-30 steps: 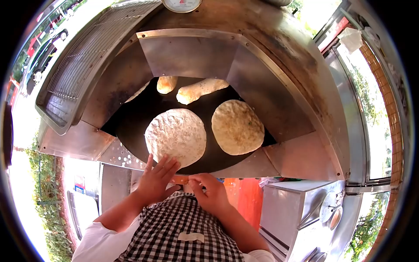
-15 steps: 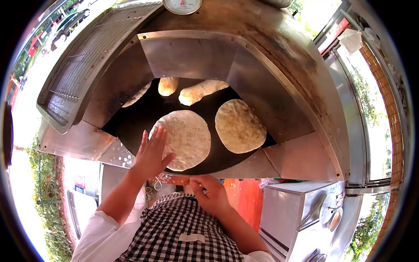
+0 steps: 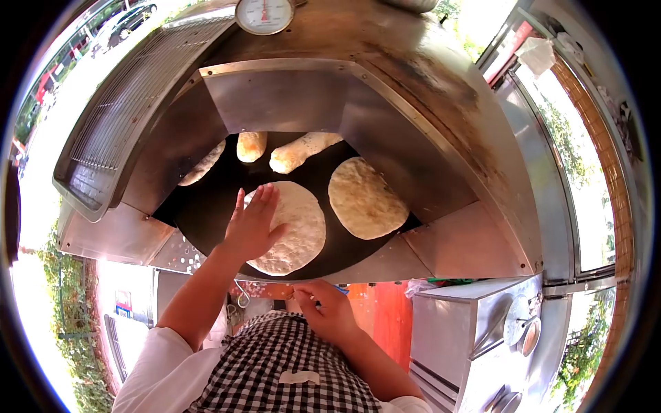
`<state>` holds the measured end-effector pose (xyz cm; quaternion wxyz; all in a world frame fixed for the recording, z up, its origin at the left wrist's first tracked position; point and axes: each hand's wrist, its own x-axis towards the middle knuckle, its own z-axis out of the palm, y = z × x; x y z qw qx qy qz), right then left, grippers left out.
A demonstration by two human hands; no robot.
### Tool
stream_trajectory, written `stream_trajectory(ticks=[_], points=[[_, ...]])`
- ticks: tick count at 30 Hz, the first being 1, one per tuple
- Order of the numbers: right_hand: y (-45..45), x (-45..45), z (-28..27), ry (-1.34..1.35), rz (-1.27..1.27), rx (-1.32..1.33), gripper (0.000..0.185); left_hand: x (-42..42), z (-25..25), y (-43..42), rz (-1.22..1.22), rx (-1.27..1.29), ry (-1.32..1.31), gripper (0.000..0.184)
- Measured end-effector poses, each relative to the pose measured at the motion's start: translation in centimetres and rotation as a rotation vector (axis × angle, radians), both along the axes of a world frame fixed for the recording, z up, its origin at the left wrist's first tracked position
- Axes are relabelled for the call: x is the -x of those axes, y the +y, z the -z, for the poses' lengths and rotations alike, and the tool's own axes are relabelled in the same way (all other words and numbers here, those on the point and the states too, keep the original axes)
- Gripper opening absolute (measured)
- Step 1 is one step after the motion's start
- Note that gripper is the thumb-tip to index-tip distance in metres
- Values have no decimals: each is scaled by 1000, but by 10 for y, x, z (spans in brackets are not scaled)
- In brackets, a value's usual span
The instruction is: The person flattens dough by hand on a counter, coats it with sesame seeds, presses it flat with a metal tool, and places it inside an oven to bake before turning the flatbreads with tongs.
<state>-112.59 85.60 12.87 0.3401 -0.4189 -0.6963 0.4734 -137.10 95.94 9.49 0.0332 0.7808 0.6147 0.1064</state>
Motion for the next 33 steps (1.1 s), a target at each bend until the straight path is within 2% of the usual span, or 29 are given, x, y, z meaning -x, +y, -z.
stream_trajectory(ticks=[6, 8, 18, 21, 27, 33], points=[[-2, -4, -2, -7, 22, 20, 16, -28, -6, 1, 223, -13, -115, 76], [0, -6, 5, 4, 22, -67, 16, -38, 0, 1, 256, -33, -116, 76], [-6, -17, -2, 19, 99, 19, 16, -61, 2, 6, 249, 49, -94, 79], [-6, -25, -4, -17, 105, -3, 16, -61, 9, 6, 205, -33, -60, 79], [-6, -28, 6, 35, 110, -5, 16, -73, 11, 12, 276, -17, -114, 80], [-5, -31, 2, 40, 134, -42, 16, -82, 3, 8, 193, -84, -117, 78]])
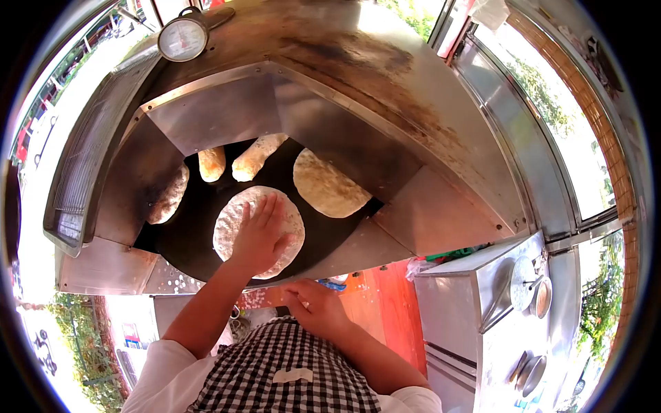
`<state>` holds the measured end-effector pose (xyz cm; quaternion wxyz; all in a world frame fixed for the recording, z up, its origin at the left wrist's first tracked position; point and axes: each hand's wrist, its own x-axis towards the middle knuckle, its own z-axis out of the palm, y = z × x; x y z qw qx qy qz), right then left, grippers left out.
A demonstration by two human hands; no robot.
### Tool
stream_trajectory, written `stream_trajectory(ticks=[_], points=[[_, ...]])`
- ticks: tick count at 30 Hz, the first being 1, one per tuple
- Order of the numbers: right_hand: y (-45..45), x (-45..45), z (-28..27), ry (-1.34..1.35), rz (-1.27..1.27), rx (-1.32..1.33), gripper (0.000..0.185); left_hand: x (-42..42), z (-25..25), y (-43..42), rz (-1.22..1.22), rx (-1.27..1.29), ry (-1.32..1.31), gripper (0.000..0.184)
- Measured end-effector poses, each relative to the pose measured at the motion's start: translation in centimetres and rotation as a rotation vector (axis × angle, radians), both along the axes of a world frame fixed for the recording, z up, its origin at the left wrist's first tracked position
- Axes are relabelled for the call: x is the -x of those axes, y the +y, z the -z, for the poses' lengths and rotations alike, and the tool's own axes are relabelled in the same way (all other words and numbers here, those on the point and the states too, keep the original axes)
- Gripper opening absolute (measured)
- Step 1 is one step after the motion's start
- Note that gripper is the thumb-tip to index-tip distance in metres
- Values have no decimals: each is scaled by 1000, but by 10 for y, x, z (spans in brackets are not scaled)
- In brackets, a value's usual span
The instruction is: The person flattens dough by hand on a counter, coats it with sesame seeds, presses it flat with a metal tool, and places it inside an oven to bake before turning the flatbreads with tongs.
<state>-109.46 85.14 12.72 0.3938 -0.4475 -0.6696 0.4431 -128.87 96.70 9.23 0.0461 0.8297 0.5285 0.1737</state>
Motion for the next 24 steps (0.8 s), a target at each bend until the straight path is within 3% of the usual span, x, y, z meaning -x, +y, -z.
stream_trajectory(ticks=[14, 21, 24], points=[[-5, -8, 0, -34, -25, 59, 19, -17, 5, 18, 53, -33, 50, 73], [-9, -15, -3, -68, -16, 38, 15, -16, -16, 9, 75, -43, -8, 73], [-10, -18, 2, -60, -17, 47, 15, -12, -21, -15, 220, 68, 72, 70]])
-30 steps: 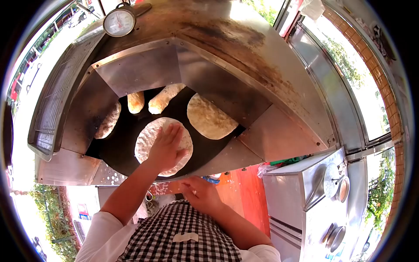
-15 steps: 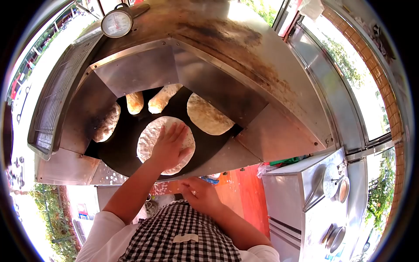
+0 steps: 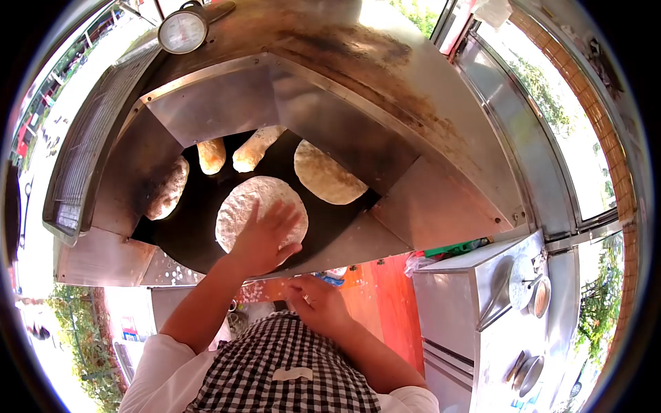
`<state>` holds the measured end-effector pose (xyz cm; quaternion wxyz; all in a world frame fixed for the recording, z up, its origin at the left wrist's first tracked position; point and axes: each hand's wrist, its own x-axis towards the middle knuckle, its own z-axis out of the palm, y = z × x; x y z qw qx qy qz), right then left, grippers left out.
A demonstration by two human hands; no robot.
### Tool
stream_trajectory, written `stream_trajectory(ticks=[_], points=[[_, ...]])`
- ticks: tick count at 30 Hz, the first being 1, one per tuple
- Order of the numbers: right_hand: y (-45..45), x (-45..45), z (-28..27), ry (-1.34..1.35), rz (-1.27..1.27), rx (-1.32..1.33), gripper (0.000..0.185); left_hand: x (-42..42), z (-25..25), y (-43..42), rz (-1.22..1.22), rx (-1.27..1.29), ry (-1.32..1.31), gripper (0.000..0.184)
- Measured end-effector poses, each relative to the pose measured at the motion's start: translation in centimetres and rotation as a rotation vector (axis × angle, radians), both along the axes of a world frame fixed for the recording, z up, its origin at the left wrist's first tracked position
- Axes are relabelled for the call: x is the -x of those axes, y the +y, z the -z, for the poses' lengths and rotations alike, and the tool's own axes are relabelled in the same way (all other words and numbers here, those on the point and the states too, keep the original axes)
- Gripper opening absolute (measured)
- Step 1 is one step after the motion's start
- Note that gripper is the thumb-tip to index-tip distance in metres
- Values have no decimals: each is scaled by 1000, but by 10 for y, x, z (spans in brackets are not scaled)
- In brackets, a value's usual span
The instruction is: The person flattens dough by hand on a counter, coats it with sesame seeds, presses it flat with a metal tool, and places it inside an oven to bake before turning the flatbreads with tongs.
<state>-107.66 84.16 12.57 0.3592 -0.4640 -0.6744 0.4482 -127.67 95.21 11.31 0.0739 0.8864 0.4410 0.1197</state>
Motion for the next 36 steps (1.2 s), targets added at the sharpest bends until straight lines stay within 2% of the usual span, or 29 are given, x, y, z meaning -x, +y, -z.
stream_trajectory(ticks=[4, 7, 11, 15, 18, 24, 27, 30, 36], points=[[2, 3, 2, 7, -31, -25, 20, 15, 3, -19, -51, 52, -8, 74], [2, 4, -3, 0, -43, -40, 20, 43, 9, -27, -307, -36, 24, 79], [-1, 10, 8, 2, -77, 3, 20, 82, 23, -20, -451, 54, 122, 82], [-2, 24, -4, -24, -98, 11, 16, 86, 19, -6, -435, -5, 39, 81], [-4, 30, 2, -8, -117, 10, 15, 83, 19, 8, -447, 52, 116, 81], [-9, 32, 5, -11, -104, -22, 19, 86, 13, 8, -440, 35, 76, 78], [-9, 28, 1, -32, -70, -71, 20, 90, 5, -11, -353, -36, 6, 76], [-10, 23, 5, 6, -39, -23, 20, 95, 6, -41, -298, 108, 65, 75], [-7, 24, 4, -33, -38, -30, 19, 91, 10, -82, -208, 80, -6, 74]])
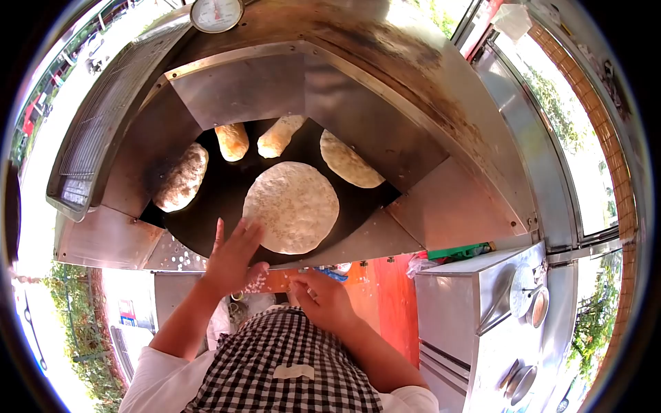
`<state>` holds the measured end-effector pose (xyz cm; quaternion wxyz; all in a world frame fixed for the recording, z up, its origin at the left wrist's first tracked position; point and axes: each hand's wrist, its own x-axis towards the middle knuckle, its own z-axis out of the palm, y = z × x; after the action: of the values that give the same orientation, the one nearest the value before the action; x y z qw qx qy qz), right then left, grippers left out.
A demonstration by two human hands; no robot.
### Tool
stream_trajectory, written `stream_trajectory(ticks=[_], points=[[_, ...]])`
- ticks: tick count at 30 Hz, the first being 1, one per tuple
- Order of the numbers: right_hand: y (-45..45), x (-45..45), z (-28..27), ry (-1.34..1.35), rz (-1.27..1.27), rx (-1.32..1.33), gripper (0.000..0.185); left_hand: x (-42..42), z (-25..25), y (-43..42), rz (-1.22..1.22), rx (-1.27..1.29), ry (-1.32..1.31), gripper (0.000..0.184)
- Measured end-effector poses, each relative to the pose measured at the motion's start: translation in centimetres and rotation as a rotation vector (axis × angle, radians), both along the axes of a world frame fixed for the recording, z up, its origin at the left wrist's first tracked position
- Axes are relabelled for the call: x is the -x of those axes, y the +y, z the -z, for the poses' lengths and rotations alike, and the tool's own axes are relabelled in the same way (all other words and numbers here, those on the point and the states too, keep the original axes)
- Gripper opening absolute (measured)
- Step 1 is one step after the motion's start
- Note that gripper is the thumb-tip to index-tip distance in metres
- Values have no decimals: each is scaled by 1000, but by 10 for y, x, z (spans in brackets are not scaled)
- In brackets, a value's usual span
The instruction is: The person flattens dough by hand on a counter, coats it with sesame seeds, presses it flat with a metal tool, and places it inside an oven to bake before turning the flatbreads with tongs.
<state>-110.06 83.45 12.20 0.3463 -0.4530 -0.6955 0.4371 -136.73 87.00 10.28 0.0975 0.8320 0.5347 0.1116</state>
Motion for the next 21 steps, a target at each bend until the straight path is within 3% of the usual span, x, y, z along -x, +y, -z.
stream_trajectory(ticks=[12, 21], points=[[3, 13, -11, 32, -23, 3, 20, -20, -5, -3, 75, -78, -74, 71], [14, -12, -16, 22, 180, -74, 13, -89, -1, 30, 282, -159, -119, 76]])
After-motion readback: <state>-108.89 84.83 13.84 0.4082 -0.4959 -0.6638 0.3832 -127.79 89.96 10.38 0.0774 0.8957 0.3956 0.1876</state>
